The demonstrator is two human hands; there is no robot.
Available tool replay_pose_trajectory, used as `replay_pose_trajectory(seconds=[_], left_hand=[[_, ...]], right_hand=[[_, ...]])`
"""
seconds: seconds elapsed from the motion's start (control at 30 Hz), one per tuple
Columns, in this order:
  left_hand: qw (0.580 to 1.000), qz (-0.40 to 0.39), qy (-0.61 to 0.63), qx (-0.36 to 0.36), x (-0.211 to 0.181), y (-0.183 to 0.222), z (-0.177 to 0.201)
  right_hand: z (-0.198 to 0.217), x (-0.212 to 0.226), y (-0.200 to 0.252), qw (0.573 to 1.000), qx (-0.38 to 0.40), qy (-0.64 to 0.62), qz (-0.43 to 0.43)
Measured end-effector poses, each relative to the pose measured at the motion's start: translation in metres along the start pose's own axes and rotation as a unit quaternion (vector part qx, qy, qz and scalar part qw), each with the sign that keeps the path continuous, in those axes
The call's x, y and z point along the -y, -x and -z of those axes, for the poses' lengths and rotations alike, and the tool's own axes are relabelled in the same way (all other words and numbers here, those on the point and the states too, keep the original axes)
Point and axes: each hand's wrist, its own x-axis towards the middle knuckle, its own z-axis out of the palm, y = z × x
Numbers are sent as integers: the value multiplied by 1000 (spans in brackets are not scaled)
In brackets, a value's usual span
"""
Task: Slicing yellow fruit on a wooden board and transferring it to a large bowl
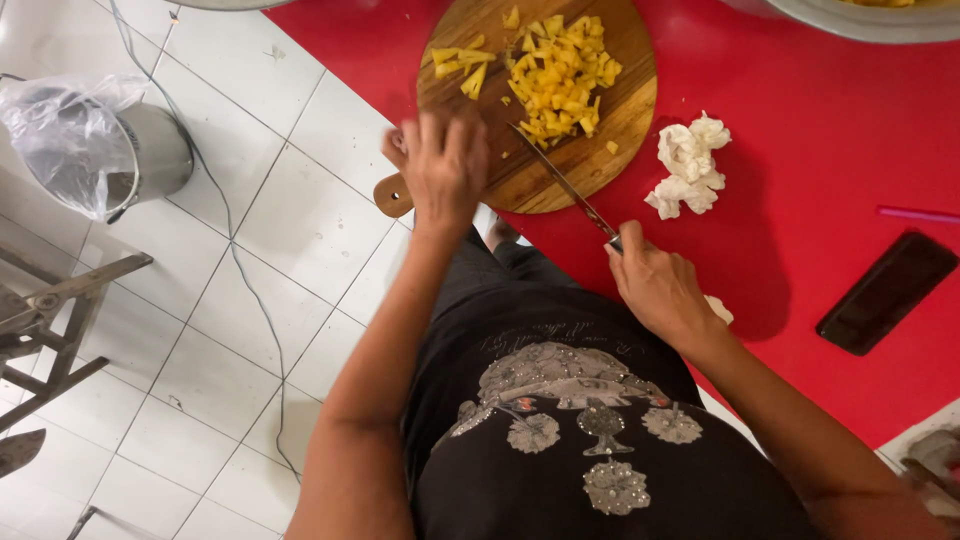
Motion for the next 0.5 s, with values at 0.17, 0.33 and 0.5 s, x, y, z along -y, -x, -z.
replay_pose_trajectory(seconds=[0.17,0.33,0.5], left_hand=[[988,-40,-106,104,18,-60,0],[970,-117,-155,144,25,-77,-21],[968,-149,-138,151,29,-86,-25]], right_hand=[[-8,12,-6,998,1,-20,57],[-14,12,-16,999,3,14,46],[6,8,-16,999,-6,-38,-14]])
